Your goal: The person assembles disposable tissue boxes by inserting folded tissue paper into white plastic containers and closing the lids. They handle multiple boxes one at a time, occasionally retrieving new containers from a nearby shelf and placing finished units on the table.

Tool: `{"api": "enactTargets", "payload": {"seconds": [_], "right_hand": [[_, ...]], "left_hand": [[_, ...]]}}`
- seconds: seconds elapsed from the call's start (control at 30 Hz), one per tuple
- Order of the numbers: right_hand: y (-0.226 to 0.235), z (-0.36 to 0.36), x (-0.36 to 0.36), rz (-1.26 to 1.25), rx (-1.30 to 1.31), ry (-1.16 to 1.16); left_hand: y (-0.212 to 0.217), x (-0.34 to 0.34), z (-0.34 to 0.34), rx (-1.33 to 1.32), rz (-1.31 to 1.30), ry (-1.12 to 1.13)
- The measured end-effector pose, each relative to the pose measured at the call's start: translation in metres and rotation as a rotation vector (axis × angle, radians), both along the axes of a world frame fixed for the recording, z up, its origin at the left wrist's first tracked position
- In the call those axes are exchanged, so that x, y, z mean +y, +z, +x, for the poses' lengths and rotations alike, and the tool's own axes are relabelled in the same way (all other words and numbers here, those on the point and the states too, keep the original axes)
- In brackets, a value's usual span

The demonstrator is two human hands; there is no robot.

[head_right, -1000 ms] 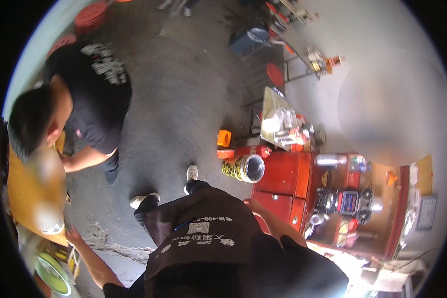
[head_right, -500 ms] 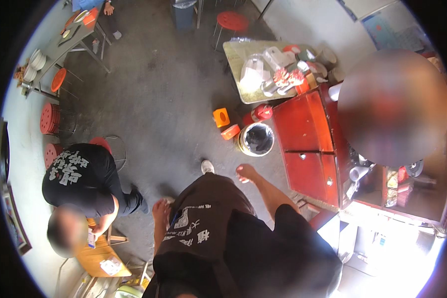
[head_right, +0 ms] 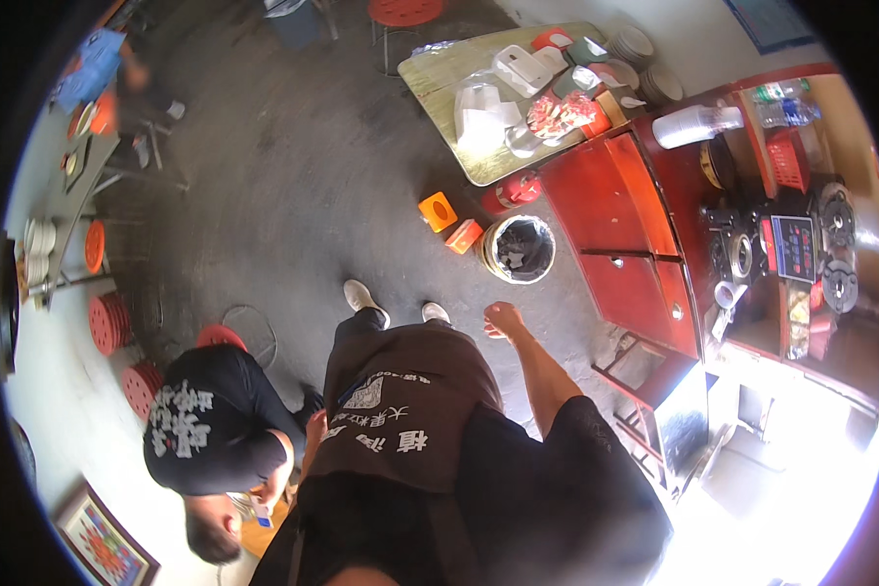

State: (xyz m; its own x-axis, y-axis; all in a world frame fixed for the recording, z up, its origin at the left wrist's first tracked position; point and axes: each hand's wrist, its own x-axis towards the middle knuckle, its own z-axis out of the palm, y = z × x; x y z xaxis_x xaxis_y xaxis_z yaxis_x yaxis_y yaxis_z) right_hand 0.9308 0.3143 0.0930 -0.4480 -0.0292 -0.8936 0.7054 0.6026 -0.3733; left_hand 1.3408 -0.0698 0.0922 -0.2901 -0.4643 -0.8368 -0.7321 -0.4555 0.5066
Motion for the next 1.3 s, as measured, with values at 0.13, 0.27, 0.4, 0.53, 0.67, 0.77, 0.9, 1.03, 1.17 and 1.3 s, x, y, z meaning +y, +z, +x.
{"api": "enactTargets", "payload": {"seconds": [0.13,0.27,0.4,0.53,0.67,0.77,0.9,1.03,1.17,1.3], "right_hand": [[0.013,0.024,-0.02,0.01,-0.085,-0.207],[0.019,0.046,-0.051,0.03,0.064,-0.093],[0.019,0.032,-0.08,0.1,0.121,0.027],[0.003,0.014,-0.111,0.054,0.043,-0.201],[-0.058,-0.041,-0.112,-0.122,-0.163,-0.281],[-0.113,-0.09,-0.117,-0.094,-0.001,-0.058],[-0.115,-0.242,-0.191,0.023,0.343,0.098],[-0.033,-0.403,-0.25,0.066,0.264,-0.309],[-0.059,-0.516,-0.256,-0.141,0.332,-0.97],[-0.051,-0.583,-0.268,-0.401,0.226,-1.411]], "left_hand": [[-0.023,-0.077,-0.048,0.206,0.1,-0.36],[-0.032,-0.181,-0.124,0.287,0.648,0.166],[-0.011,-0.274,-0.233,0.097,0.102,0.043],[0.012,-0.329,-0.329,0.136,0.012,0.003],[0.023,-0.317,-0.389,0.113,-0.005,-0.022],[0.028,-0.292,-0.403,-0.012,0.094,-0.124],[0.06,-0.287,-0.445,-0.237,0.018,-0.119],[0.077,-0.328,-0.495,-0.238,0.031,-0.252],[0.105,-0.332,-0.61,-0.118,-0.053,-0.345],[0.116,-0.325,-0.729,0.08,-0.05,-0.545]]}}
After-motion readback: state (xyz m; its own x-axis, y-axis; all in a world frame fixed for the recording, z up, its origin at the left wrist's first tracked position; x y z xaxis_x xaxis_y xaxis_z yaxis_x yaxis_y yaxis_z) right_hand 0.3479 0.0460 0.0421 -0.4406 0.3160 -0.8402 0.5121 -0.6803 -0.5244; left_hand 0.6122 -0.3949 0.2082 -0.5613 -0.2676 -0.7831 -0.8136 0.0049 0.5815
